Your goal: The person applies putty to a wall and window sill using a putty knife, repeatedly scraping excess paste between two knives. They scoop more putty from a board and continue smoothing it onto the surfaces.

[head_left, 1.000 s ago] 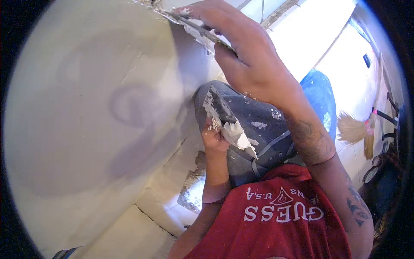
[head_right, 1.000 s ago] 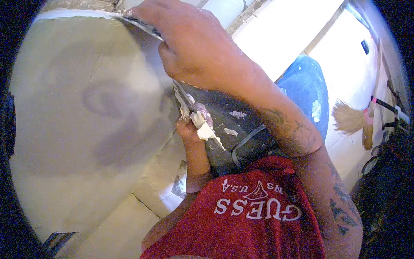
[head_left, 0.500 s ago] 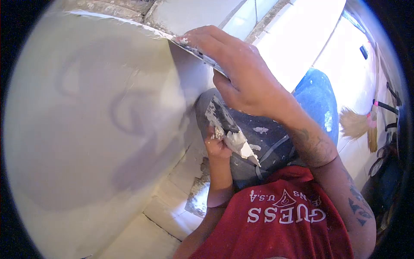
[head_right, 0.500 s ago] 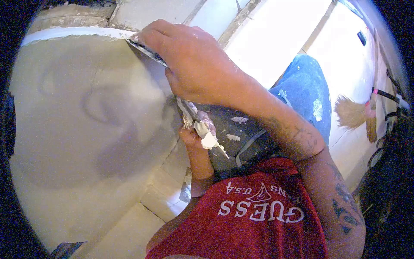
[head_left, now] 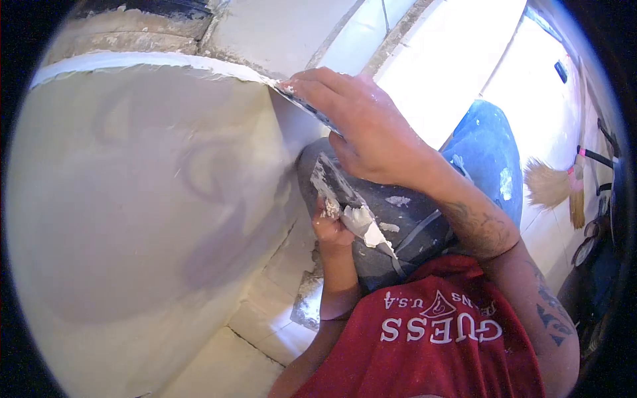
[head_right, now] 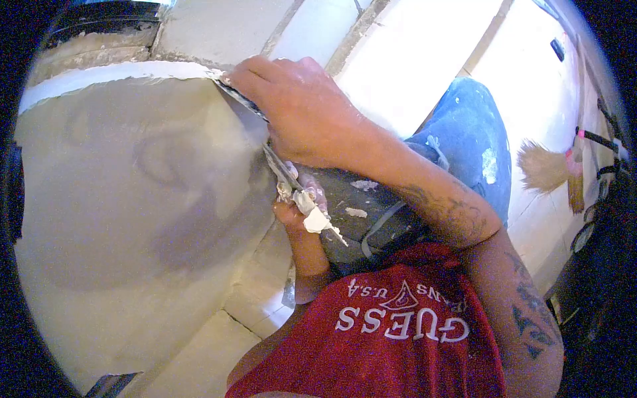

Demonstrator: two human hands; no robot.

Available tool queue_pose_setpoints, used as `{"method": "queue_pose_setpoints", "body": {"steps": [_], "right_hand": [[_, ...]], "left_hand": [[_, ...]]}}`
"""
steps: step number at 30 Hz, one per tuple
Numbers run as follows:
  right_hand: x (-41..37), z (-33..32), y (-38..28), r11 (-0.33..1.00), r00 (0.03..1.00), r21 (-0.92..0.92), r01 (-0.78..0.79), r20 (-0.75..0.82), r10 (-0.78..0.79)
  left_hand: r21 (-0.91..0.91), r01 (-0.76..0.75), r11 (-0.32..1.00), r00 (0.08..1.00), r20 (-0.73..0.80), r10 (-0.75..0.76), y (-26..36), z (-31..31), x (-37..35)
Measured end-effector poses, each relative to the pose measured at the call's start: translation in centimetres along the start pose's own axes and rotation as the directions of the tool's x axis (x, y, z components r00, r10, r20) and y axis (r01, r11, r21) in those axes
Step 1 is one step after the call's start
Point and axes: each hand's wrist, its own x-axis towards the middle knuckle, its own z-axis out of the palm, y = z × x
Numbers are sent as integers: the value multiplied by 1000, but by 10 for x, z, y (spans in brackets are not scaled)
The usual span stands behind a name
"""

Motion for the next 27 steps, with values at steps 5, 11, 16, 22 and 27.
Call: {"method": "queue_pose_setpoints", "body": {"steps": [5,11,16,22,27], "right_hand": [[-9,6,12,1000,1000,-3,-23,16,23],[-1,-6,15,988,986,143,58,-164,-35],[35,-38,-23,942,968,256,219,-177,-177],[38,-9,-20,941,944,148,305,-179,-277],[34,-8,-17,959,962,126,254,-131,-238]], "left_hand": [[99,-119,988,940,-309,144,-10,25,2],[146,-158,977,948,-255,192,-10,8,-3],[122,-128,984,960,-233,153,-8,12,2],[-50,-135,990,887,-452,98,-9,29,2],[-81,-123,989,932,-351,88,-12,29,1]]}}
